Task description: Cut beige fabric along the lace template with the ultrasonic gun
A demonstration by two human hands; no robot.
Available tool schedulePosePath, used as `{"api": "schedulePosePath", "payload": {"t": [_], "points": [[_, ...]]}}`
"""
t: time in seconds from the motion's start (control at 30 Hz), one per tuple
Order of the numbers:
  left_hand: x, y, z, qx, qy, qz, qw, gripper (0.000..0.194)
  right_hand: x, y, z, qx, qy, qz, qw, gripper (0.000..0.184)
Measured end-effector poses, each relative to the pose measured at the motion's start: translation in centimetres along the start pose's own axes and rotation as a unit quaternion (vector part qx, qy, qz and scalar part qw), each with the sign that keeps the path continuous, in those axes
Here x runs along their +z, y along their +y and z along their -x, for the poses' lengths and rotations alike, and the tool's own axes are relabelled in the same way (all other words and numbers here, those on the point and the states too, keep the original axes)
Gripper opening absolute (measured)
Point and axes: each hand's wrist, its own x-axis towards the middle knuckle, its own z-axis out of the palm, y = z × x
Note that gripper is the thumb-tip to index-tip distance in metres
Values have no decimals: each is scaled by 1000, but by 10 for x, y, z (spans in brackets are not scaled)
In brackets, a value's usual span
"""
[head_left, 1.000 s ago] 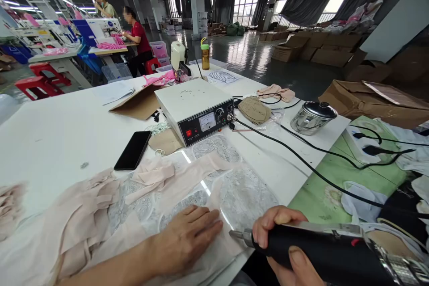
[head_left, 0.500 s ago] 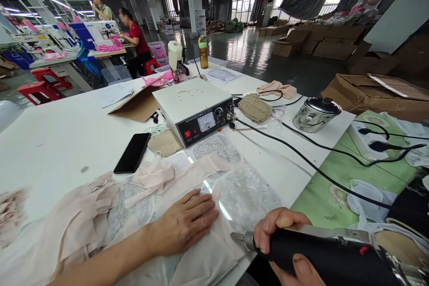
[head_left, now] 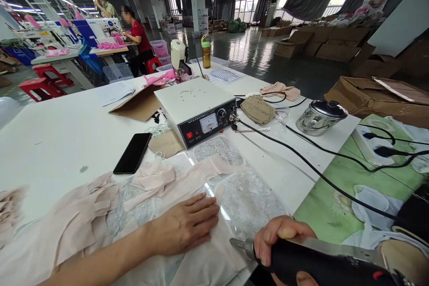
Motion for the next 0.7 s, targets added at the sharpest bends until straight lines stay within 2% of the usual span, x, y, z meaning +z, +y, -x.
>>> {"api": "schedulePosePath", "payload": {"t": [0.07,0.27,0.43,0.53,0.7], "points": [[-2,-1,-1,9,-5,1,1000,28,-7,6,-2,12,-20,-12,1000,21],[-4,-5,-3,26,-3,-1,1000,23,-37,26,-13,36,-134,-72,988,23],[-5,-6,-6,51,4,-19,998,21,-47,20,-20,123,-228,-87,962,24],[-7,-7,-8,52,-8,-16,998,22,-44,15,-24,121,-232,-94,960,24],[-10,-8,-9,60,-24,-9,998,22,-33,9,-23,86,-195,-74,974,22]]}}
